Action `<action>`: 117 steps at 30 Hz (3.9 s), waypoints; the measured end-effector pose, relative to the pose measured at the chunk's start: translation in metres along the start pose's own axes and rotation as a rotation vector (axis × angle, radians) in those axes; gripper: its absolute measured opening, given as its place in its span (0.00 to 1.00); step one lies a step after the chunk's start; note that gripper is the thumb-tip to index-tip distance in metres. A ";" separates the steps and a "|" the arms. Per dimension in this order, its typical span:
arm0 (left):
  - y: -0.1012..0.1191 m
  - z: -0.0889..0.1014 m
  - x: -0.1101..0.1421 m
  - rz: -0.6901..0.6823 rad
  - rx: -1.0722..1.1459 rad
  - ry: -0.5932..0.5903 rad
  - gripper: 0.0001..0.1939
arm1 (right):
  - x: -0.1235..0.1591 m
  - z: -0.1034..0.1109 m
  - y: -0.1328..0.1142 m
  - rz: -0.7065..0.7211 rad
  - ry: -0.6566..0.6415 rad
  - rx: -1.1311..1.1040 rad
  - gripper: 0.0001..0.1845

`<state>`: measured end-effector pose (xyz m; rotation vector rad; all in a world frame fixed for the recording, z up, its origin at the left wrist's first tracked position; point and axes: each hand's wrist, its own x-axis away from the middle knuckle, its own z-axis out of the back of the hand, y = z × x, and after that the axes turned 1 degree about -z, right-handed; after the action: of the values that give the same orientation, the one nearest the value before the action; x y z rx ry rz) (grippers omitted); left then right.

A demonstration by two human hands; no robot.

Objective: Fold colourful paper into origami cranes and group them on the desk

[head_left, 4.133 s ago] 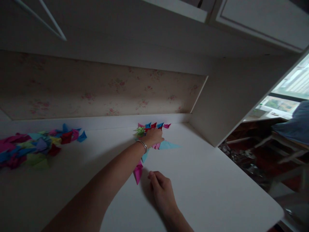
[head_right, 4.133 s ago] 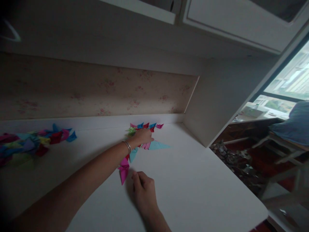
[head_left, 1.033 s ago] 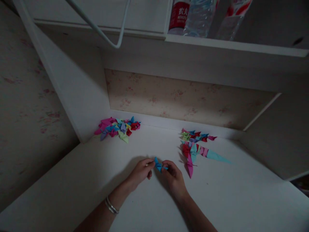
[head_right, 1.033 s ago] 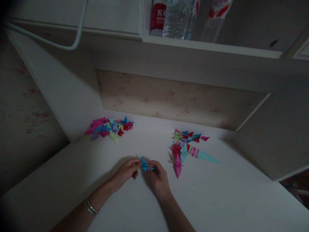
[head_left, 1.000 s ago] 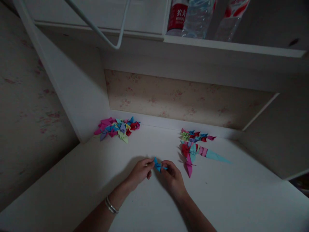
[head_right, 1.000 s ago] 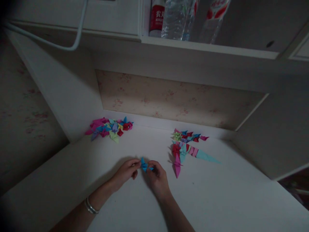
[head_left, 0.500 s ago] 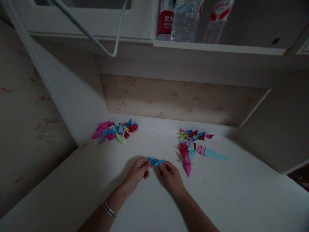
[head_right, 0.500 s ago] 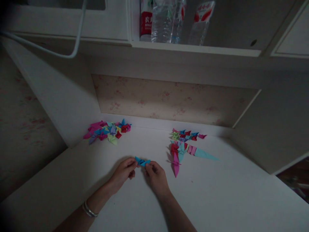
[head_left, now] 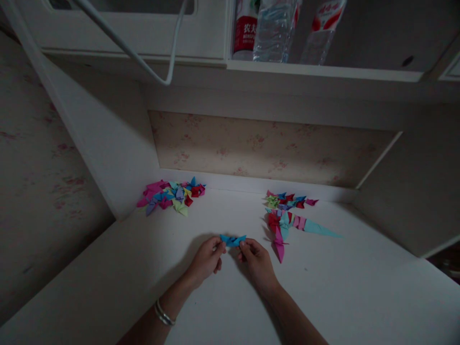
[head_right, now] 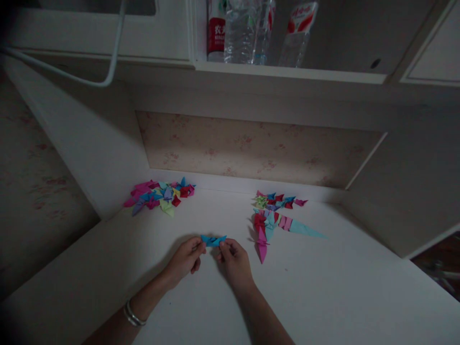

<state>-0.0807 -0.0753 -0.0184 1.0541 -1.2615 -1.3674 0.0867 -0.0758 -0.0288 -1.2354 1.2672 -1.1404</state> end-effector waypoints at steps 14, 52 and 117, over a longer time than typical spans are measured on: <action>-0.004 -0.004 -0.001 -0.033 -0.033 0.074 0.15 | 0.004 -0.001 -0.006 0.020 -0.062 0.053 0.18; -0.007 -0.004 -0.004 -0.038 0.010 0.042 0.15 | 0.002 0.000 -0.004 0.060 0.001 0.067 0.21; -0.001 -0.003 -0.002 -0.078 -0.045 0.175 0.18 | 0.005 -0.001 -0.002 0.067 -0.065 0.240 0.19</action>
<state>-0.0770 -0.0734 -0.0196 1.1755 -1.0671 -1.3249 0.0862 -0.0807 -0.0265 -1.0367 1.0806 -1.1574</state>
